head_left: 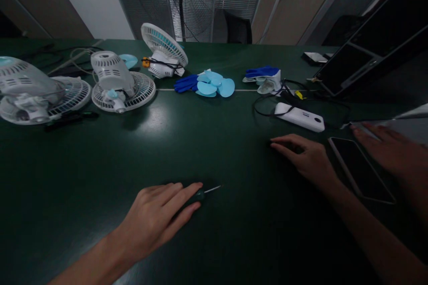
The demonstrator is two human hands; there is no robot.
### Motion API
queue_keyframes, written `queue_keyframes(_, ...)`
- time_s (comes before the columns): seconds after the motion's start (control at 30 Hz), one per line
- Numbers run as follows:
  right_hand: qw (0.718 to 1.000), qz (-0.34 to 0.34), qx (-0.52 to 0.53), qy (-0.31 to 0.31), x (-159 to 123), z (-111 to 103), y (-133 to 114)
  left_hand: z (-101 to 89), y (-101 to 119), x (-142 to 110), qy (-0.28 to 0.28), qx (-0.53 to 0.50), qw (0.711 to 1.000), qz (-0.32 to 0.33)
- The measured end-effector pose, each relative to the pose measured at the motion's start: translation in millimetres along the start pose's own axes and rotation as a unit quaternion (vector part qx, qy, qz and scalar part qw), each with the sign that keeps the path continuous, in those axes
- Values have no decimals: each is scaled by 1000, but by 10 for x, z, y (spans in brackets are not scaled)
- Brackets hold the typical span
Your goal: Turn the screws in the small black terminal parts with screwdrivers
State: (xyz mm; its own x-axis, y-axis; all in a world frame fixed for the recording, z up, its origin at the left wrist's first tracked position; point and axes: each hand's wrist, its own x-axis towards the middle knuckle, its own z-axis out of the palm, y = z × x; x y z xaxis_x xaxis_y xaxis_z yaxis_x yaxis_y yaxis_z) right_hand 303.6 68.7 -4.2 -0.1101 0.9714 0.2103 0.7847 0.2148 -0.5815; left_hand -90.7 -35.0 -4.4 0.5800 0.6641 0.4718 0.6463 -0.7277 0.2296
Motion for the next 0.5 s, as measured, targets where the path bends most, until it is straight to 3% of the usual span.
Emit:
queue_keyframes(0.13,984,-99,78,-125,-205,238,-491,-12,17,41,-4,0,1000,-7)
queue_keyframes(0.27,950,-208,119,-199,-446,455,-911,-40,48,68,-10,-20,1000,-5)
queue_keyframes(0.37,935,-245,132,-222,-547,536,-1061,-58,62,68,-15,-43,999,0)
queue_keyframes(0.5,930,-250,141,-228,-569,553,-1080,-69,66,63,6,-59,998,10)
